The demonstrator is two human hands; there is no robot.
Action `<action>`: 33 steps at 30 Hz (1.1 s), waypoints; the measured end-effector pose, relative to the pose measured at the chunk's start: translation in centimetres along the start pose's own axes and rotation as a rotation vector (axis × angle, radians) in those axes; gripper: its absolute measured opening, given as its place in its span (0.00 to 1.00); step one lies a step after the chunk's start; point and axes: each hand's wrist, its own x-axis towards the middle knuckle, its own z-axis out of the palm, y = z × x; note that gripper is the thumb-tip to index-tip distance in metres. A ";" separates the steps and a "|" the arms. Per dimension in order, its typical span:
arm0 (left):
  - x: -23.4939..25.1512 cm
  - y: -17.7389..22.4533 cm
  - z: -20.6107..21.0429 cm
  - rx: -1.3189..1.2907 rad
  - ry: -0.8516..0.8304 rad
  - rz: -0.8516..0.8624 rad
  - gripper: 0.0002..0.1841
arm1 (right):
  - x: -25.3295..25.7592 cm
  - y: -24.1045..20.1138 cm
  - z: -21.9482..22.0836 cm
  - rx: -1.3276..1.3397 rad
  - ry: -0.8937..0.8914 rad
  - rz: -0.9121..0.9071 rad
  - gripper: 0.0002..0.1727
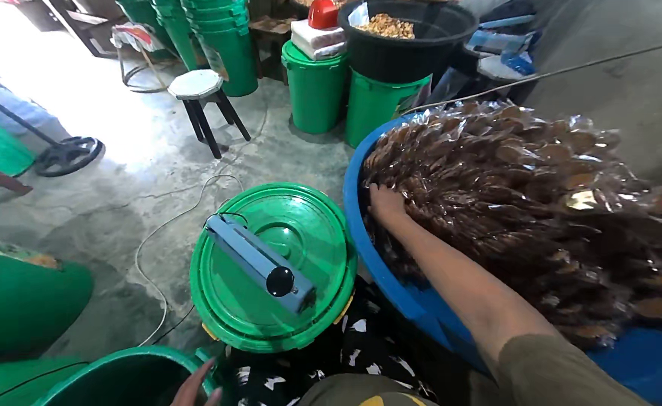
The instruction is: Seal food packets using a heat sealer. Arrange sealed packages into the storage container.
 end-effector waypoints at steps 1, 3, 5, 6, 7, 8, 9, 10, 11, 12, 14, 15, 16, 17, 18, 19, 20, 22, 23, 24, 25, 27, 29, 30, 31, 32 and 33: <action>0.7 1.7 0.8 -0.057 -0.029 0.091 0.25 | -1.2 0.3 -0.2 0.031 0.009 0.001 0.33; 1.6 5.4 2.7 -0.270 -0.116 0.251 0.23 | -4.7 1.3 -0.5 0.195 0.211 -0.061 0.28; 2.5 8.6 5.1 -0.590 -0.290 0.347 0.28 | -9.4 1.5 0.3 0.387 0.620 -0.326 0.23; 3.1 9.9 6.5 -0.768 -0.397 0.364 0.37 | -12.0 0.8 1.0 0.464 0.772 -0.494 0.21; 3.7 11.1 7.8 -0.943 -0.504 0.351 0.47 | -14.5 -0.2 1.9 0.537 0.840 -0.644 0.18; 4.4 12.0 9.0 -1.102 -0.576 0.315 0.52 | -16.8 -1.4 3.1 0.598 0.826 -0.766 0.16; 4.9 12.5 10.0 -1.257 -0.580 0.245 0.50 | -18.7 -2.7 4.4 0.652 0.753 -0.858 0.15; 5.3 12.8 10.8 -1.393 -0.518 0.139 0.39 | -20.3 -3.7 5.8 0.691 0.654 -0.911 0.17; 5.5 12.9 11.2 -1.470 -0.421 0.042 0.27 | -21.4 -4.3 6.9 0.731 0.529 -0.923 0.20; 5.7 12.5 11.4 -1.487 -0.339 -0.020 0.22 | -22.2 -4.6 7.7 0.791 0.340 -0.883 0.25; 6.0 11.2 11.4 -1.329 -0.220 -0.035 0.28 | -23.3 -5.0 7.3 1.046 -0.189 -0.628 0.30; 6.1 10.4 11.5 -1.227 -0.173 -0.012 0.32 | -23.4 -5.4 6.6 1.191 -0.408 -0.441 0.26; 6.1 9.6 11.5 -1.136 -0.149 0.022 0.35 | -23.1 -6.0 6.0 1.286 -0.569 -0.268 0.22; 6.2 8.9 11.3 -1.068 -0.143 0.056 0.36 | -22.6 -6.7 5.6 1.328 -0.663 -0.132 0.18; 6.3 8.5 11.0 -1.022 -0.139 0.076 0.36 | -22.0 -7.5 5.6 1.312 -0.686 -0.046 0.16; 6.5 8.3 10.6 -0.990 -0.125 0.089 0.36 | -21.2 -8.4 6.1 1.244 -0.648 -0.032 0.12; 6.9 8.2 10.2 -0.956 -0.092 0.104 0.36 | -20.2 -9.3 6.6 1.150 -0.581 -0.073 0.09; 8.3 7.8 9.7 -0.856 0.034 0.117 0.36 | -17.7 -10.9 7.1 0.961 -0.445 -0.166 0.11; 9.3 7.5 9.6 -0.818 0.107 0.103 0.35 | -16.2 -11.8 6.9 0.903 -0.380 -0.203 0.13; 10.4 7.2 9.4 -0.794 0.159 0.077 0.35 | -14.8 -12.6 6.4 0.883 -0.323 -0.234 0.15; 11.4 6.9 9.2 -0.777 0.197 0.047 0.36 | -13.6 -13.4 5.7 0.892 -0.262 -0.268 0.15; 13.2 6.5 8.6 -0.787 0.254 0.002 0.38 | -12.2 -14.9 3.5 0.888 -0.201 -0.348 0.15; 14.7 6.4 7.5 -0.838 0.301 -0.008 0.39 | -12.2 -16.2 0.9 0.655 -0.287 -0.584 0.19; 15.3 6.3 6.9 -0.845 0.316 -0.011 0.39 | -12.9 -16.8 0.1 0.441 -0.358 -0.694 0.24; 15.8 6.2 6.3 -0.842 0.330 -0.009 0.39 | -13.9 -17.6 -0.2 0.226 -0.413 -0.757 0.32; 16.3 6.1 5.9 -0.838 0.336 -0.013 0.39 | -14.9 -18.3 0.0 0.050 -0.449 -0.761 0.39; 16.7 6.0 5.4 -0.832 0.329 -0.022 0.39 | -15.6 -18.8 0.7 -0.063 -0.461 -0.726 0.44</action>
